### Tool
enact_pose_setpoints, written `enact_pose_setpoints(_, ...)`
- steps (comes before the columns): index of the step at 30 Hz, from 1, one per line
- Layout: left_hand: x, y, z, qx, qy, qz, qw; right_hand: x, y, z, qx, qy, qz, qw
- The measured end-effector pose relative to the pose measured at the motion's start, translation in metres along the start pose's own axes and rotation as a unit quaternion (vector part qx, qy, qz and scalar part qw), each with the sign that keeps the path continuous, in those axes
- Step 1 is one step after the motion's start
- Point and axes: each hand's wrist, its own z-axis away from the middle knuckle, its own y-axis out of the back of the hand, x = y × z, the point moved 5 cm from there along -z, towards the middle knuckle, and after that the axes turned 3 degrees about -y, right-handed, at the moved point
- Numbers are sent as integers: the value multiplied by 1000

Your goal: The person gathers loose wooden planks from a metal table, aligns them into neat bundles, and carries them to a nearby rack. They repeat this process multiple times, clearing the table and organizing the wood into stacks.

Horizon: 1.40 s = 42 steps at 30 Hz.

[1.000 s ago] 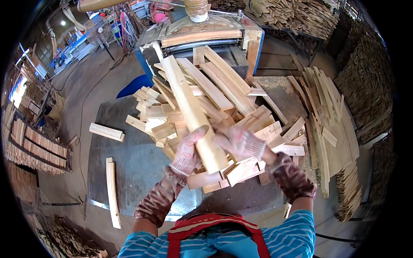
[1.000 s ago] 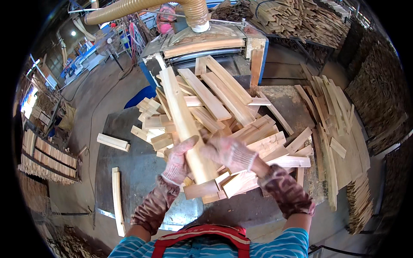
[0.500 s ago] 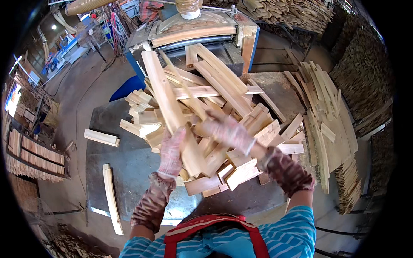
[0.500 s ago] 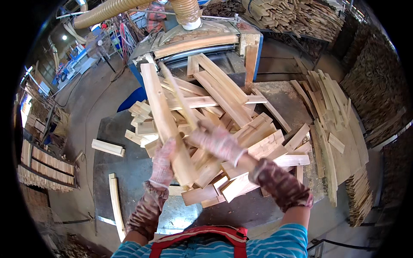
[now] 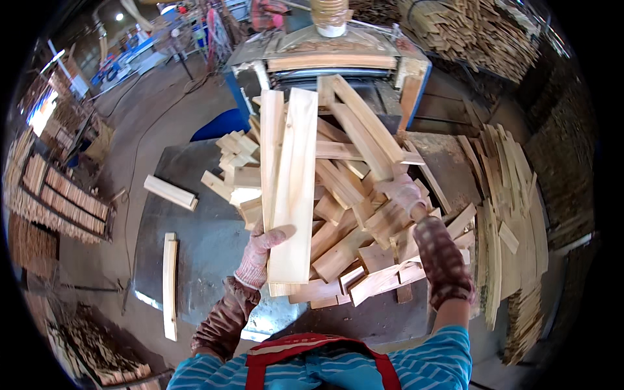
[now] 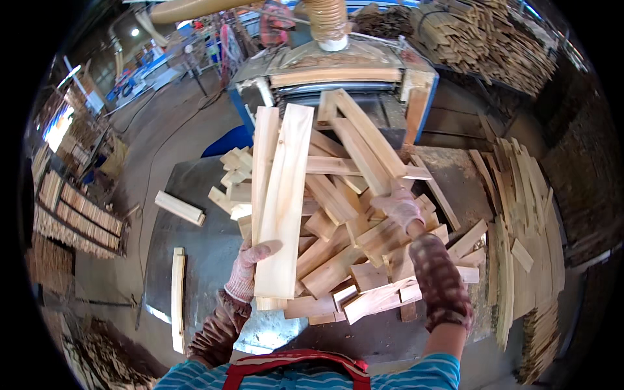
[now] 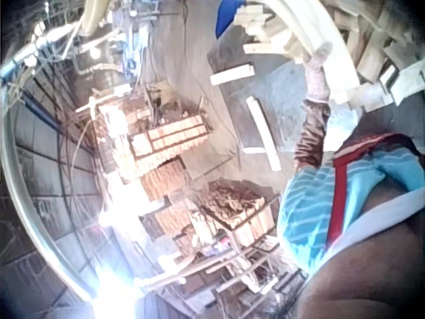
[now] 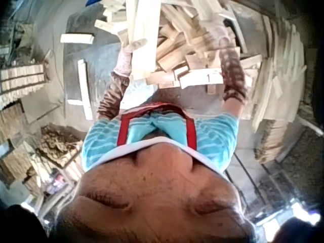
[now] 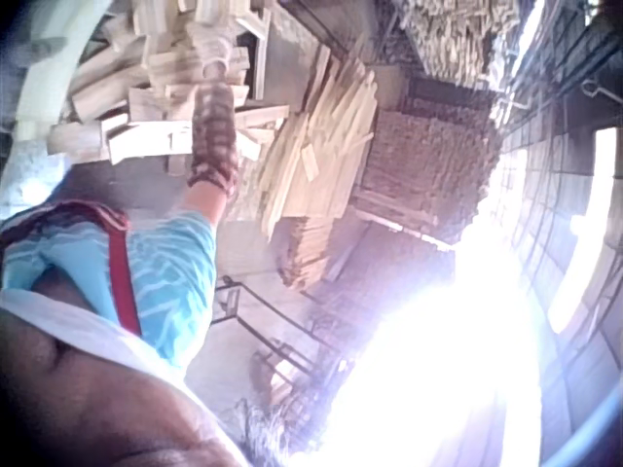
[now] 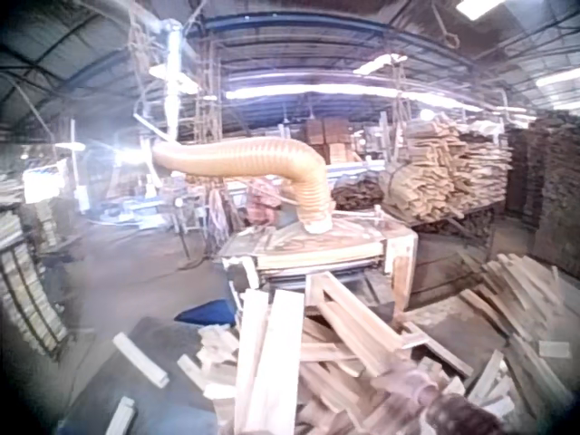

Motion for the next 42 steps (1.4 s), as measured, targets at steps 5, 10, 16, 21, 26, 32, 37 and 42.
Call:
enact_pose_setpoints(5, 10, -1, 16, 33, -49, -61, 996, -87, 2, 98, -136, 39, -446, 884)
enact_pose_setpoints(10, -8, -5, 39, 24, -137, -59, 988, -190, -59, 218, -135, 165, -312, 926)
enact_pose_setpoints(16, -5, 54, 108, 121, -223, -114, 960, -203, -146, 273, -47, 267, -191, 944)
enact_pose_setpoints(21, -23, 126, 173, 192, -183, -19, 964, -218, -181, 292, -53, 312, -55, 947)
enact_pose_setpoints(26, -114, 250, 204, 276, -138, 10, 951, -214, -248, 306, -83, 333, 59, 937)
enact_pose_setpoints(32, -180, 370, 215, 364, 112, -156, 911, -234, -304, 299, -63, 356, 126, 924)
enact_pose_setpoints(37, -95, 374, 193, 383, 89, -505, 768, -246, -342, 279, -61, 348, 119, 928)
enact_pose_setpoints(42, -24, 331, 135, 190, -14, 70, 979, -248, -405, 280, -191, 257, -159, 934)
